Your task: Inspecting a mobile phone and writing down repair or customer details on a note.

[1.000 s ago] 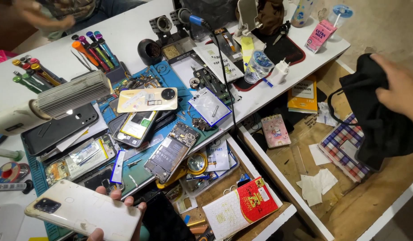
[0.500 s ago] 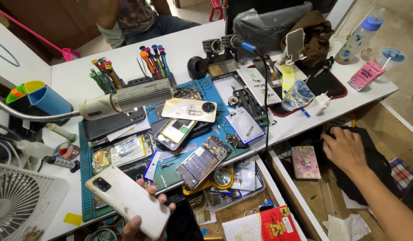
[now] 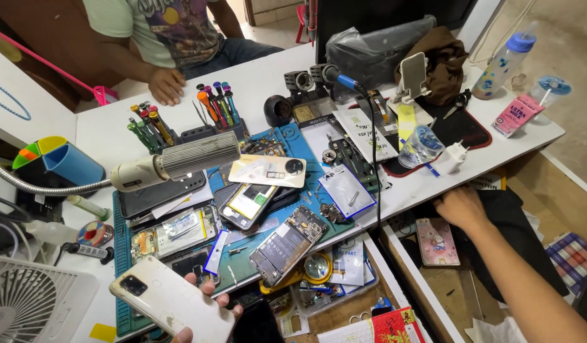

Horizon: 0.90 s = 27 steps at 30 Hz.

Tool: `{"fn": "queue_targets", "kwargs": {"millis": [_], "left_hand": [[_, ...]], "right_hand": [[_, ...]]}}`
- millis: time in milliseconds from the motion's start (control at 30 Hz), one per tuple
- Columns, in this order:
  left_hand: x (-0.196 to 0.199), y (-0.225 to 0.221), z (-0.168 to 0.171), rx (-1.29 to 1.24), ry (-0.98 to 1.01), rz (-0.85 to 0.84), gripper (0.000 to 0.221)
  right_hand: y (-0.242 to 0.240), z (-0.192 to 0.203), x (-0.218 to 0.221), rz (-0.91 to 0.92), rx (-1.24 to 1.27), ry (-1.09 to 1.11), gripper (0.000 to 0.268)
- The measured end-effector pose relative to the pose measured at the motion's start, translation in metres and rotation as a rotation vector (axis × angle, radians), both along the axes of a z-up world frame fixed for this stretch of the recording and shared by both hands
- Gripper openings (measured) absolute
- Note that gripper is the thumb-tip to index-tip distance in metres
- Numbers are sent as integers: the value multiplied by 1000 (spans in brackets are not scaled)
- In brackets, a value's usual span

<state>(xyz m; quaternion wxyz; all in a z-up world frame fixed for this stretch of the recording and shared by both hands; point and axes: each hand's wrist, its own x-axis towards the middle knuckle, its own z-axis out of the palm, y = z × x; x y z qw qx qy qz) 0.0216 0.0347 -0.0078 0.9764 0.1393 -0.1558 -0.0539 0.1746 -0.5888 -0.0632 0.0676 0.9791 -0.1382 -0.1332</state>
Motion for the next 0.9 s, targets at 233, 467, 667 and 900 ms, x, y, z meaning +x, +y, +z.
{"fn": "queue_targets", "kwargs": {"millis": [233,467,667,900], "left_hand": [[23,6,-36,-126,-265,-91,75],[32,2,-34,-264,-398,-268,71],[30,12,-41,-236,-313,-236,71],[35,33,-62,-203,-234,-263,67]], "right_hand": [[-79,105,-36,-123,383,-20,38],[-18,210,78,-16,328,-380,33],[10,190,169,375,-74,-57,43],[38,182,196,484,-310,214,61]]}}
